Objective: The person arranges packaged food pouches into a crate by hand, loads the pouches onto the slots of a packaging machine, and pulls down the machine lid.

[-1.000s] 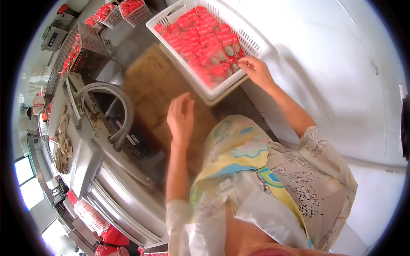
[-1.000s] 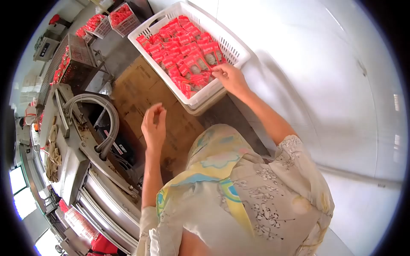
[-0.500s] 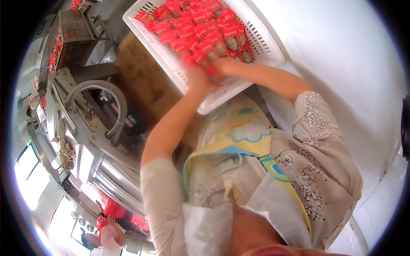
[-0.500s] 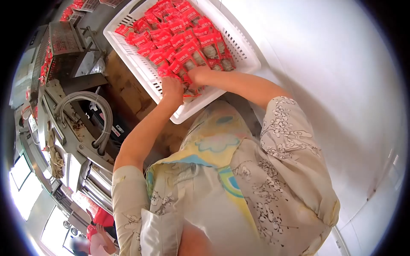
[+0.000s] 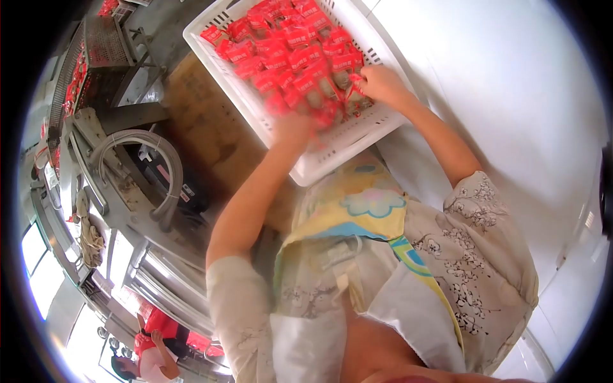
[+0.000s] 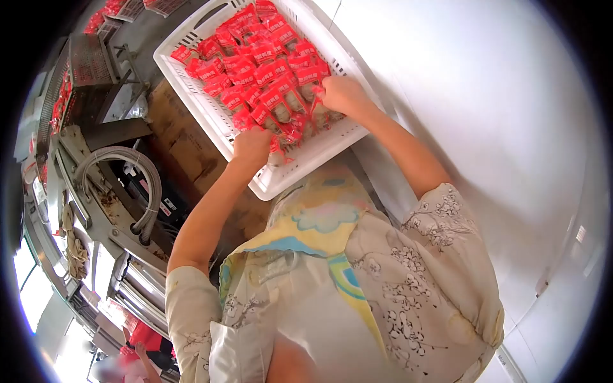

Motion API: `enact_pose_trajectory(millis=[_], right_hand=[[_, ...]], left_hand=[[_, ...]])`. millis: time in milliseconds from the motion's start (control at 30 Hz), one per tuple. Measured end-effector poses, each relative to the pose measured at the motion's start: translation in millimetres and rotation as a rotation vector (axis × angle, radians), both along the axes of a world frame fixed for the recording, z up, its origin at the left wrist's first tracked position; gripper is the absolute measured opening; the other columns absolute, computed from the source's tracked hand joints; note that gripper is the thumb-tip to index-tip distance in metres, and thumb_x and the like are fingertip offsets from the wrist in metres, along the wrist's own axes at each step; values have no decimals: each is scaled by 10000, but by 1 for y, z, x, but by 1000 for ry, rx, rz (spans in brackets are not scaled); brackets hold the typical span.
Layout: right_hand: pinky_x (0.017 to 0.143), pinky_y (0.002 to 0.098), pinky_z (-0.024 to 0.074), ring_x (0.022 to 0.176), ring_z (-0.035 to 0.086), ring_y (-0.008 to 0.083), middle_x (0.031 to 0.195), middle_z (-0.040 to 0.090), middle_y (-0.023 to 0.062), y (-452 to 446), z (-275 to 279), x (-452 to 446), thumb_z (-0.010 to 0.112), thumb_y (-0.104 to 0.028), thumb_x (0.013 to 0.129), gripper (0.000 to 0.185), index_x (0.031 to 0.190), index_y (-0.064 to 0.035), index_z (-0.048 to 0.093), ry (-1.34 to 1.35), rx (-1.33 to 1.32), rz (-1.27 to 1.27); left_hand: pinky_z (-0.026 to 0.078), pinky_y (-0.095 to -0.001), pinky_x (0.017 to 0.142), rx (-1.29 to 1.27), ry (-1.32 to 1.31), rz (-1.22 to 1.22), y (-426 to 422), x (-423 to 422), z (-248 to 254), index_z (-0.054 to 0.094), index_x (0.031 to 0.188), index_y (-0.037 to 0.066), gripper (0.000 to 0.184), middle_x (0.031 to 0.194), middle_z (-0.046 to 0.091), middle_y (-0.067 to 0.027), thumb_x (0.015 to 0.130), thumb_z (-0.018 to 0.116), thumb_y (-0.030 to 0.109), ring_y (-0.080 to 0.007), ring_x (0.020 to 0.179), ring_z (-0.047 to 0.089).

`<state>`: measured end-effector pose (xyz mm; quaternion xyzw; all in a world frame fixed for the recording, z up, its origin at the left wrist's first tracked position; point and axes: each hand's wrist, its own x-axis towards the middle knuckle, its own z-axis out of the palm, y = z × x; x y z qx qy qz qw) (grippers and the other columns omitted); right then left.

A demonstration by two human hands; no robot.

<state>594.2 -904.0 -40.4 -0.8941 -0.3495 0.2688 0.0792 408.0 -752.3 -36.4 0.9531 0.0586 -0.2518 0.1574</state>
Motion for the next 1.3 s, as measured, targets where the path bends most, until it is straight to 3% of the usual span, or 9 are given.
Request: enact_pose_trajectory(millis=[100, 233, 300, 433, 533, 700, 833, 1133, 1300], right_hand=[[802, 460, 493, 1004, 590, 354, 1164, 557, 210, 12, -25, 0, 583, -150, 823, 188, 934, 0, 604, -299, 232, 33], [827, 448, 490, 1003, 558, 384, 1248, 503, 200, 23, -85, 10, 603, -201, 852, 296, 1058, -11, 505, -580, 353, 168], [848, 462, 477, 1033, 542, 403, 1224, 489, 227, 28, -89, 6, 612, -160, 825, 389, 1142, -3, 451, -473, 333, 88], [894, 463, 453, 1027, 528, 431, 1261, 474, 255, 40, -85, -19, 656, -269, 835, 630, 1297, 32, 351, -408, 361, -78], [906, 467, 439, 1036, 534, 414, 1231, 503, 235, 41, -99, -32, 680, -270, 823, 657, 1317, 24, 361, -408, 415, -136], [842, 449, 471, 971, 591, 395, 1076, 611, 223, 35, -106, -35, 690, -284, 814, 609, 1294, -12, 432, -152, 283, -9], [778, 445, 490, 907, 617, 401, 1019, 638, 225, 27, -94, -44, 664, -347, 826, 606, 1292, -24, 449, -75, 250, 67], [712, 446, 494, 780, 635, 364, 833, 662, 174, 51, -94, -51, 643, -346, 830, 397, 1170, -155, 566, -140, 72, 100], [647, 447, 484, 691, 641, 333, 712, 652, 122, 17, -82, -72, 645, -301, 822, 417, 1172, -99, 541, -165, 322, 72]], left_hand=[[548, -426, 698, 105, 78, 264, -3, 11, -29, 658, 977, 48, 218, 998, 647, -158, 764, 619, 74, -328, 856, 672], [524, -463, 810, 101, 53, 552, 5, 20, -59, 646, 1006, 59, 211, 1194, 536, -197, 803, 603, 97, -393, 1131, 534], [498, -477, 876, 212, -218, 609, 4, 10, -99, 634, 1025, 55, 220, 1315, 430, -223, 815, 602, 111, -423, 1238, 426], [448, -470, 945, 43, -185, 904, -8, 14, -92, 602, 1068, 40, 311, 1381, 295, -229, 798, 674, 176, -425, 1254, 339], [440, -461, 947, -94, -82, 954, -15, 13, -51, 580, 1084, 33, 421, 1313, 327, -240, 752, 750, 227, -433, 1191, 388], [452, -446, 894, -278, -304, 1220, -23, 10, -117, 586, 1067, 43, 380, 1227, 401, -236, 749, 738, 185, -410, 1126, 450], [451, -438, 861, -89, -297, 830, -30, -1, -99, 613, 1018, 56, 302, 1149, 459, -215, 742, 708, 129, -399, 1070, 479], [480, -461, 784, -76, -357, 701, -34, -16, -111, 648, 944, 40, 232, 1008, 548, -155, 732, 689, 123, -359, 935, 555], [487, -452, 767, -146, -444, 540, -47, -33, -103, 520, 1170, 41, 460, 1019, 576, -157, 740, 674, 96, -365, 943, 565]])
